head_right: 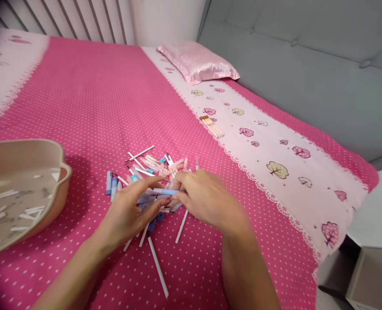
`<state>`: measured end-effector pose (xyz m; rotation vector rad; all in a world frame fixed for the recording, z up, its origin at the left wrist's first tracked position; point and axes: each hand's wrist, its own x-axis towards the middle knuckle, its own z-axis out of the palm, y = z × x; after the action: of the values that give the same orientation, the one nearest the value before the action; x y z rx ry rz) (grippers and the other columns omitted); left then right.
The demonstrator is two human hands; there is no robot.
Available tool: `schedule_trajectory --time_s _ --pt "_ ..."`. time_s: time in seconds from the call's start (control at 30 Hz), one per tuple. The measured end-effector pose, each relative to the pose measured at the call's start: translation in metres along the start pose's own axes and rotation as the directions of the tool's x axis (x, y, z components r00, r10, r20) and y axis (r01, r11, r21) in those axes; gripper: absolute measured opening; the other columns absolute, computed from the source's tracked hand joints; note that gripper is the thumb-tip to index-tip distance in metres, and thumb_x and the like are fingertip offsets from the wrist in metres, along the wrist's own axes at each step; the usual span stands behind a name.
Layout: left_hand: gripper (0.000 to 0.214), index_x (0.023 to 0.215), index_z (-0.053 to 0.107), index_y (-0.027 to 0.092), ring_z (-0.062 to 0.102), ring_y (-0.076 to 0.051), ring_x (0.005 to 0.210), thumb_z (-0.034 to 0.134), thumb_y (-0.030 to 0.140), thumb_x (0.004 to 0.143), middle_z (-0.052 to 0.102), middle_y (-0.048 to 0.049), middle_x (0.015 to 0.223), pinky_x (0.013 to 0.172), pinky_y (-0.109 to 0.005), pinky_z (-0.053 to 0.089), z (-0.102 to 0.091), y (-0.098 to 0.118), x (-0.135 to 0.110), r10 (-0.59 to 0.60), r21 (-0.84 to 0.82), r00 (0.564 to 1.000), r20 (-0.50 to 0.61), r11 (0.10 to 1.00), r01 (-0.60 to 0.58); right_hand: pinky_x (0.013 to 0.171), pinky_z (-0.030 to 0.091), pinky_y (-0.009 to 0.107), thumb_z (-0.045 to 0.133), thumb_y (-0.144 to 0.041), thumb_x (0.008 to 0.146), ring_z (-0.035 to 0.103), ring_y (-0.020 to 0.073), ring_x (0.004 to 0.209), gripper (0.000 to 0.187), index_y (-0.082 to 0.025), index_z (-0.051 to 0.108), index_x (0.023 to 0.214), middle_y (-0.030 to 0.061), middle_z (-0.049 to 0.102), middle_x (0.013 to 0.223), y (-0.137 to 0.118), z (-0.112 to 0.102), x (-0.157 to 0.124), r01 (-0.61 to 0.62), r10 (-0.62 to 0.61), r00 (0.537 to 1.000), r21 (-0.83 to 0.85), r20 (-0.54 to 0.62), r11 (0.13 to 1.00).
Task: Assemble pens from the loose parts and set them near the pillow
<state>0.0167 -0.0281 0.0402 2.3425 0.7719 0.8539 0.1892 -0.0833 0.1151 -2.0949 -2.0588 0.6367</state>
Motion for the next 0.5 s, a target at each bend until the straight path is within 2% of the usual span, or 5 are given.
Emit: schedule_trajectory --time_s 0.13,0.2,0.27,0.33,0.5 --pt "0.022 0.099 0.067 0.021 0.066 -0.017 0.083 0.067 0.027 0.078 0.073 -0.0036 0.092 0.076 -0.029 0.051 -0.001 0.002 0.002 -0.145 -0.263 0.986 -0.086 0.958 0.118 0.056 0.033 0.023 0.055 -0.022 0.086 0.060 0.0141 0.067 0.008 -0.022 0.062 0.089 -0.0011 0.067 0.073 -0.001 0.001 0.001 0.032 -0.026 0.999 0.135 -0.047 0.990" --pt "0.020 0.095 0.069 0.021 0.067 -0.017 0.083 0.068 0.025 0.076 0.073 -0.0037 0.091 0.075 -0.028 0.052 -0.002 0.004 0.003 -0.264 -0.447 0.961 -0.084 0.872 0.200 0.056 0.035 0.022 0.053 -0.019 0.086 0.060 0.0128 0.067 0.009 -0.022 0.061 0.090 -0.0017 0.067 0.075 -0.002 0.002 0.003 0.076 -0.066 0.996 0.214 -0.051 0.974" --pt "0.019 0.093 0.071 0.021 0.068 -0.018 0.085 0.069 0.026 0.075 0.074 -0.0040 0.093 0.077 -0.028 0.053 -0.004 0.006 0.004 -0.323 -0.596 0.946 -0.017 0.763 0.250 0.057 0.036 0.021 0.052 -0.016 0.086 0.061 0.0117 0.068 0.009 -0.020 0.059 0.089 -0.0018 0.067 0.078 -0.005 0.003 0.005 0.124 -0.113 0.992 0.278 -0.055 0.953" --pt "0.018 0.092 0.072 0.020 0.069 -0.018 0.085 0.070 0.026 0.075 0.074 -0.0043 0.093 0.078 -0.029 0.054 -0.005 0.007 0.005 -0.345 -0.662 0.938 0.042 0.693 0.285 0.056 0.037 0.021 0.051 -0.015 0.086 0.060 0.0112 0.067 0.009 -0.019 0.058 0.088 -0.0014 0.066 0.079 -0.007 0.005 0.007 0.147 -0.135 0.989 0.300 -0.059 0.943" --pt "0.018 0.089 0.074 0.020 0.069 -0.020 0.086 0.073 0.024 0.071 0.075 -0.0048 0.091 0.081 -0.031 0.054 -0.006 0.006 0.006 -0.372 -0.683 0.928 0.016 0.674 0.282 0.057 0.041 0.022 0.051 -0.013 0.085 0.059 0.0116 0.066 0.010 -0.019 0.058 0.089 -0.0009 0.064 0.076 -0.011 0.010 0.010 0.161 -0.139 0.987 0.398 -0.083 0.903"
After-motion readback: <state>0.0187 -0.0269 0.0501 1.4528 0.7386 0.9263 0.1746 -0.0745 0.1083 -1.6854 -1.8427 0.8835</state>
